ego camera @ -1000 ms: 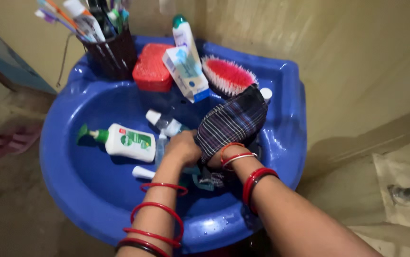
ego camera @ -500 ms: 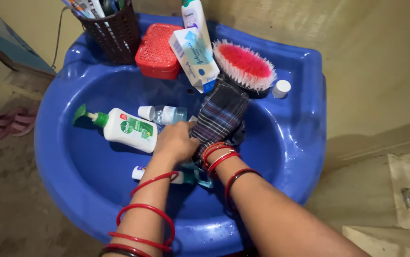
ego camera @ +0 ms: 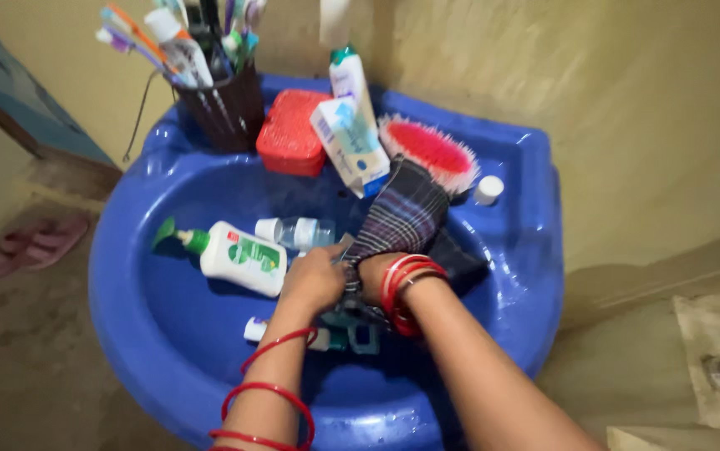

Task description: The person fills a blue cup with water from a wall-mounted dispenser, pours water onto a glass shelf, and wipes the shelf with a dark cloth. The person repeatedly wets the cloth and continues wiping the shelf surface.

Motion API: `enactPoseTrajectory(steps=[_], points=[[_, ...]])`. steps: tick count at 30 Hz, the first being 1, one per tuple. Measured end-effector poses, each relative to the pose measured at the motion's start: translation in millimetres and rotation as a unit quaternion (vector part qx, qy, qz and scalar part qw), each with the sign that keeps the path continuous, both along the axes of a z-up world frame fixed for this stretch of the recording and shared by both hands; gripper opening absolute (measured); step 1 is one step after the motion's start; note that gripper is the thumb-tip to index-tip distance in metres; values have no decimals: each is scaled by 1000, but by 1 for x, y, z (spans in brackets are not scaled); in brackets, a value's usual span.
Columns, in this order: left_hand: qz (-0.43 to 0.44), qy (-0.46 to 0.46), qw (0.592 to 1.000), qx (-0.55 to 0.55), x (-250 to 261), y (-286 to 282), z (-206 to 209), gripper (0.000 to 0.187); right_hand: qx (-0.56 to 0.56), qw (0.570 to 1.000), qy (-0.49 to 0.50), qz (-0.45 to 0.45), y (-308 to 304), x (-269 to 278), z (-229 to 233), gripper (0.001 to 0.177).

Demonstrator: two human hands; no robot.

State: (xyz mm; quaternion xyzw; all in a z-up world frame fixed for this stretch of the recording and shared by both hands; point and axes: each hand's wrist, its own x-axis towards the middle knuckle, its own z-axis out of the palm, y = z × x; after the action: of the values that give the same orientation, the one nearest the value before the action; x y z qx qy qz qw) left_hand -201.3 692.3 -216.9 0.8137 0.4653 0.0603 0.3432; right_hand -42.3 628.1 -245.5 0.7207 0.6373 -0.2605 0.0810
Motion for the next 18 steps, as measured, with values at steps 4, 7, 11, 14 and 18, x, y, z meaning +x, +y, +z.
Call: enactPoseTrajectory(steps=[4,7,11,14,18], points=[[41,41,998,-5,3,-7,13,56,58,993,93,-32,-29,13,107,52],[40,-24,999,-2,12,-13,42,59,146,980,120,-65,-47,21,162,51],[17,-287,954,-86,33,-27,92,63,267,886,346,-152,-58,25,191,43],[61,-476,738,-475,43,-43,122,68,323,721,568,-231,-58,28,184,34],[49,-468,783,-407,62,-65,139,56,397,669,532,-335,-64,19,162,38]])
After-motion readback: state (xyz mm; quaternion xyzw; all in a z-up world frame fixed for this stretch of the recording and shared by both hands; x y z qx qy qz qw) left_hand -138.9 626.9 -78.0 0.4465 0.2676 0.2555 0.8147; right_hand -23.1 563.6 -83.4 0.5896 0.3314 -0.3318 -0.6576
